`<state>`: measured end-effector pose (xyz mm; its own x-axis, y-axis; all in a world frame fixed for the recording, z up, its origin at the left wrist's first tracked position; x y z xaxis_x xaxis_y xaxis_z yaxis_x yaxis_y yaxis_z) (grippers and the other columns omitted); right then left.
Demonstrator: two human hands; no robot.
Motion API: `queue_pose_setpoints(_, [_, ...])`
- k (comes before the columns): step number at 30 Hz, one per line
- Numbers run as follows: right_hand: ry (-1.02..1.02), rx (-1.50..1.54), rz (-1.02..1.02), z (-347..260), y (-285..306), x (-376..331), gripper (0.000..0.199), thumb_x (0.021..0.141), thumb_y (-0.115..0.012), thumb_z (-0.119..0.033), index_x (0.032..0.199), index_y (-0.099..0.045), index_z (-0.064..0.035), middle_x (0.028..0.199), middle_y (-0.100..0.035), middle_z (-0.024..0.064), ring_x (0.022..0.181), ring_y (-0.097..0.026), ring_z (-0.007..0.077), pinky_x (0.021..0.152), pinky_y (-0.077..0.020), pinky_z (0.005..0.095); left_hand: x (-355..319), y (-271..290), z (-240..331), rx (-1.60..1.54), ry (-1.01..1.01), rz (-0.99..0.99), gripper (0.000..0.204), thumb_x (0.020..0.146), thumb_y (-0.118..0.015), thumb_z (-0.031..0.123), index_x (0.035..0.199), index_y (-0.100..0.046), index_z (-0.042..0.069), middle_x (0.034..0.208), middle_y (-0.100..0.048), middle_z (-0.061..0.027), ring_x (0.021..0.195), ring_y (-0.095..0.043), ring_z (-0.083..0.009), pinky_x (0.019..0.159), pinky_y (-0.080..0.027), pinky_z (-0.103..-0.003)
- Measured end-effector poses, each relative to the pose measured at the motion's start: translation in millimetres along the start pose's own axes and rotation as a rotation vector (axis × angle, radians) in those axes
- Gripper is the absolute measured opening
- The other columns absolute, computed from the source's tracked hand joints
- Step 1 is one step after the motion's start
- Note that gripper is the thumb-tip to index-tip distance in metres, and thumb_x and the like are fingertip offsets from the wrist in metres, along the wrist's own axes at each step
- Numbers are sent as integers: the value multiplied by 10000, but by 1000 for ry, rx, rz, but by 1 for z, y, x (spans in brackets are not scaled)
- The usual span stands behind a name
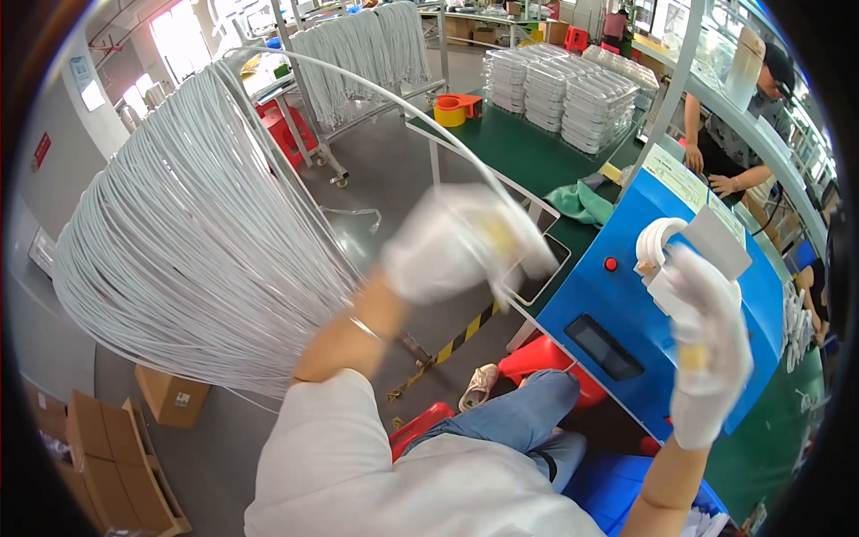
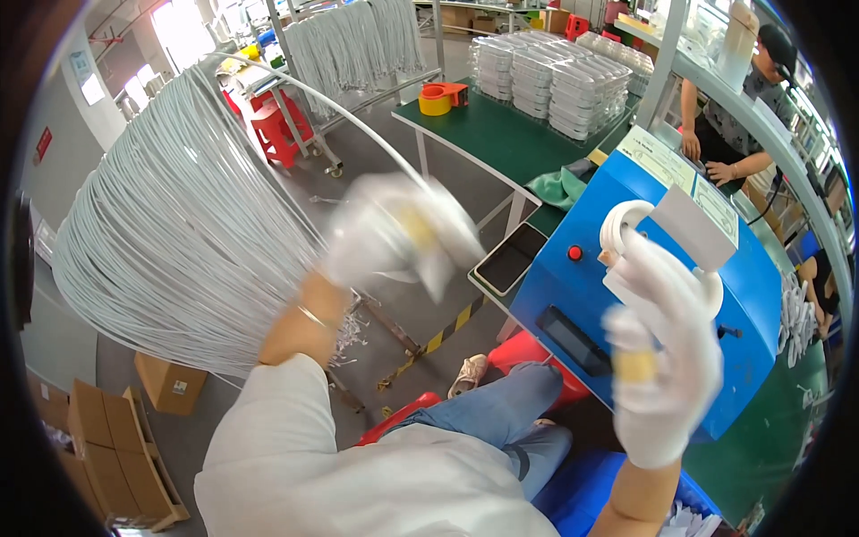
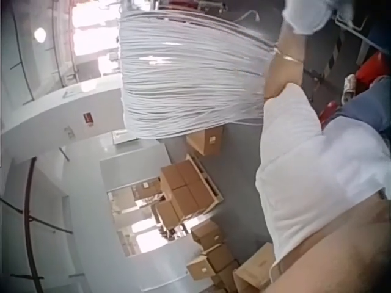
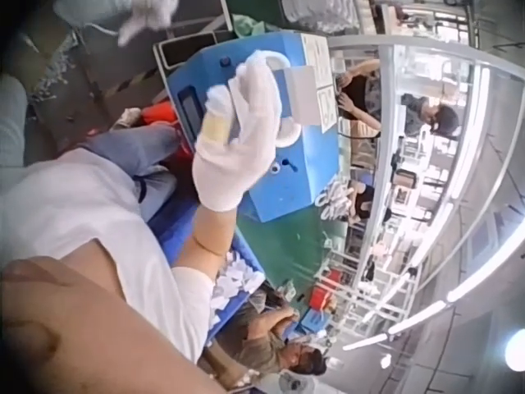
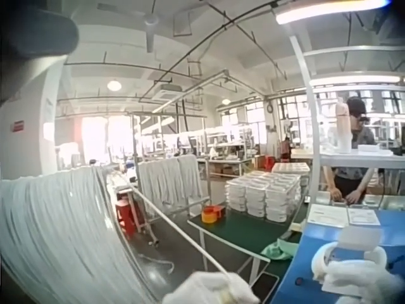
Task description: Processing and assembling white cables using a factory machine and connectors.
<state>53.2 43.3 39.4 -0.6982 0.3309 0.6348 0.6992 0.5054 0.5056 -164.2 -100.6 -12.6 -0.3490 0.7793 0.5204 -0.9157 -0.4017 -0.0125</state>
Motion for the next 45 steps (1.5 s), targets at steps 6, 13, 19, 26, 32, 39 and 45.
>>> queue_pose_setpoints(6, [-630,996,-553,-18,-58,24,570,821,-611,-109,1332,-408,40,999,-601,120,754,-567,118,583,-431,188,-74,-178,-152,478,-37,-754,182,785,-588,207,751,-692,62,737,-650,-139,666,-620,-304,634,-495,-392])
queue_pose_setpoints(13, [-398,942,-961,-23,-115,-24,706,918,-499,-468,1342,-355,77,1332,-450,231,1256,-429,287,1032,-340,326,-11,-241,-123,806,164,-1210,187,828,-561,167,891,-688,45,841,-671,-122,777,-647,-259,704,-512,-365])
queue_pose_setpoints(19, [-642,771,-516,-11,1,-52,299,937,-541,-171,1161,-603,16,1119,-631,108,1063,-561,148,917,-435,272,-56,-190,-157,-412,553,-606,351,717,-735,271,966,-679,30,1085,-650,-146,1030,-605,-202,860,-454,-294])
queue_pose_setpoints(26, [-670,985,83,104,80,-215,318,902,-573,-237,959,-630,71,539,-513,52,327,-326,74,317,-254,223,-50,-23,-57,-859,-141,26,206,789,-682,222,792,-559,57,595,-484,25,469,-407,-94,426,-329,-229])
queue_pose_setpoints(32, [-577,1398,581,150,123,-306,606,994,-291,-447,1340,-387,42,503,-349,12,325,-251,67,323,-277,239,-54,9,-32,-800,-240,92,222,943,-499,181,738,-464,104,546,-459,0,381,-356,-63,320,-247,-207])
queue_pose_setpoints(39, [-262,-568,459,37,99,-183,363,946,-505,-215,1203,-562,36,1194,-590,161,1138,-543,271,996,-388,353,-53,-111,-60,-690,151,-117,379,959,-438,345,745,-539,49,667,-568,-81,405,-432,-105,334,-315,-234])
queue_pose_setpoints(45, [-430,-177,45,46,41,-153,133,840,-631,-138,889,-684,-27,713,-622,65,625,-550,163,591,-450,291,-5,-166,-57,-390,340,-49,367,901,-582,371,828,-575,12,625,-543,-26,447,-453,-62,386,-329,-180])
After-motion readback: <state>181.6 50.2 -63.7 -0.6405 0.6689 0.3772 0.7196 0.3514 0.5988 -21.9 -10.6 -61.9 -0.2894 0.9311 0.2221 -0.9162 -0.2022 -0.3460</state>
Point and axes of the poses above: each hand's wrist, its own x-axis towards the middle knuckle, its own y-axis out of the back of the hand, z = x × y, the point moved 3 cm from there along x, towards the middle knuckle
